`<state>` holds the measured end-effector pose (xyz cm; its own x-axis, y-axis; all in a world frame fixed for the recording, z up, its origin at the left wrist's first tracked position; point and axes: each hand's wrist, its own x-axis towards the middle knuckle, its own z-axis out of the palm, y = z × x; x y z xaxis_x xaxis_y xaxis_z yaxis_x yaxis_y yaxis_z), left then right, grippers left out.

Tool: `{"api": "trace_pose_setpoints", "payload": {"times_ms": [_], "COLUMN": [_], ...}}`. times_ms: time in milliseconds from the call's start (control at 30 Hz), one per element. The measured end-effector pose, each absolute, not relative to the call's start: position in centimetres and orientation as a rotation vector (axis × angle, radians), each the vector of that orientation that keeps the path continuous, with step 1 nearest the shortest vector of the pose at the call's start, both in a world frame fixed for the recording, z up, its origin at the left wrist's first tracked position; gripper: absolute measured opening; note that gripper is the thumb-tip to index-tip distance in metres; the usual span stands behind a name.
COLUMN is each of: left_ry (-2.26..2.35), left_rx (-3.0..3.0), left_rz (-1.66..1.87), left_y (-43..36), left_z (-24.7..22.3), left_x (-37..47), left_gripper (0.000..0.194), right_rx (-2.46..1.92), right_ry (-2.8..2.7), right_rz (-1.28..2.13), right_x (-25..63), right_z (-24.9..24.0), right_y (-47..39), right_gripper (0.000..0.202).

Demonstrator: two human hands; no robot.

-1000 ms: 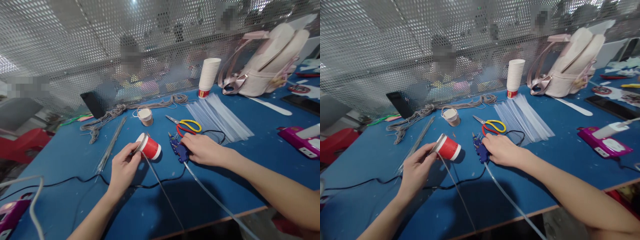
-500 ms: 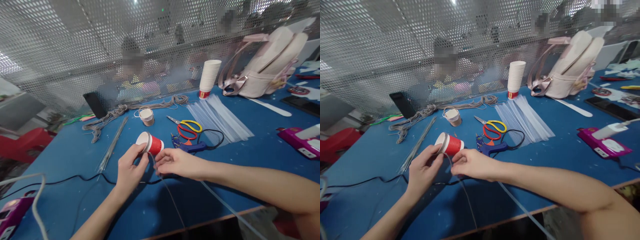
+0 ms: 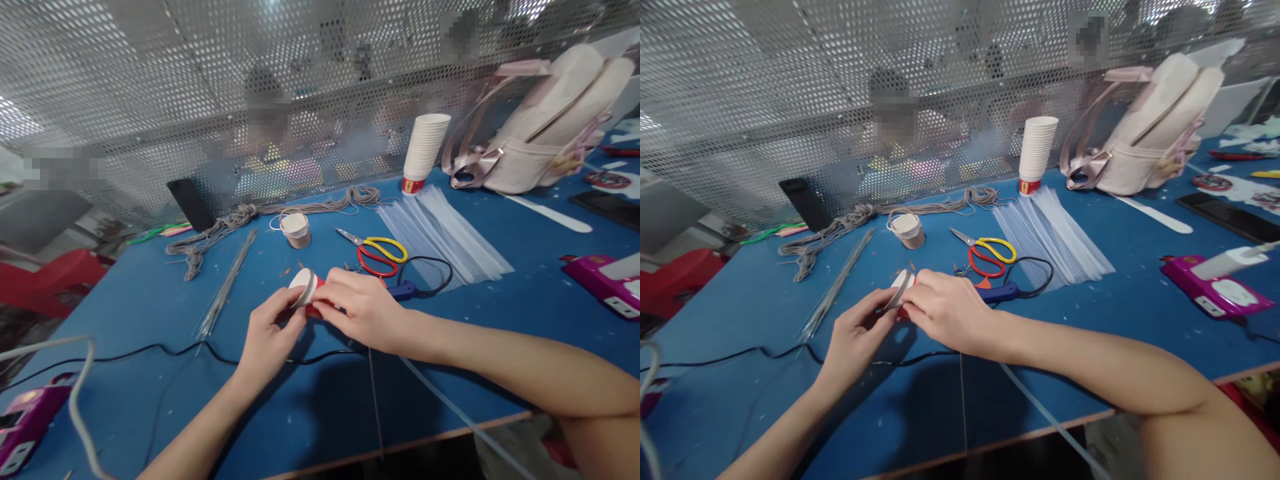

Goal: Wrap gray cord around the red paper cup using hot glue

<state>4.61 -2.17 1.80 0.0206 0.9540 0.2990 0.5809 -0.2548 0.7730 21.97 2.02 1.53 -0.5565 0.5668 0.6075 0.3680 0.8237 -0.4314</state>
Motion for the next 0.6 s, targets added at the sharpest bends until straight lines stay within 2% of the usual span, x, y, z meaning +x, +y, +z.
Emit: {"api": "trace_pose_setpoints", "payload": {"times_ms": [200, 600], "left_ry": [1.551, 1.528], "left_rx": [1.864, 1.847], "left_rz": [1.108, 1.132], "left_y": [-2.24, -2.35], "left_z": [1.83, 1.7], "left_x": [4.79, 4.59], "left_gripper": [0.019, 0.02], "right_rx": [-0.656, -0.643], "right_ry": [-2.233, -2.109], "right_rz": [0.212, 0.298], "right_x": [21.92, 21.79], "right_z": [1.56, 1.19], "right_y": [2.37, 2.57], "right_gripper": [0.027, 0.019]}}
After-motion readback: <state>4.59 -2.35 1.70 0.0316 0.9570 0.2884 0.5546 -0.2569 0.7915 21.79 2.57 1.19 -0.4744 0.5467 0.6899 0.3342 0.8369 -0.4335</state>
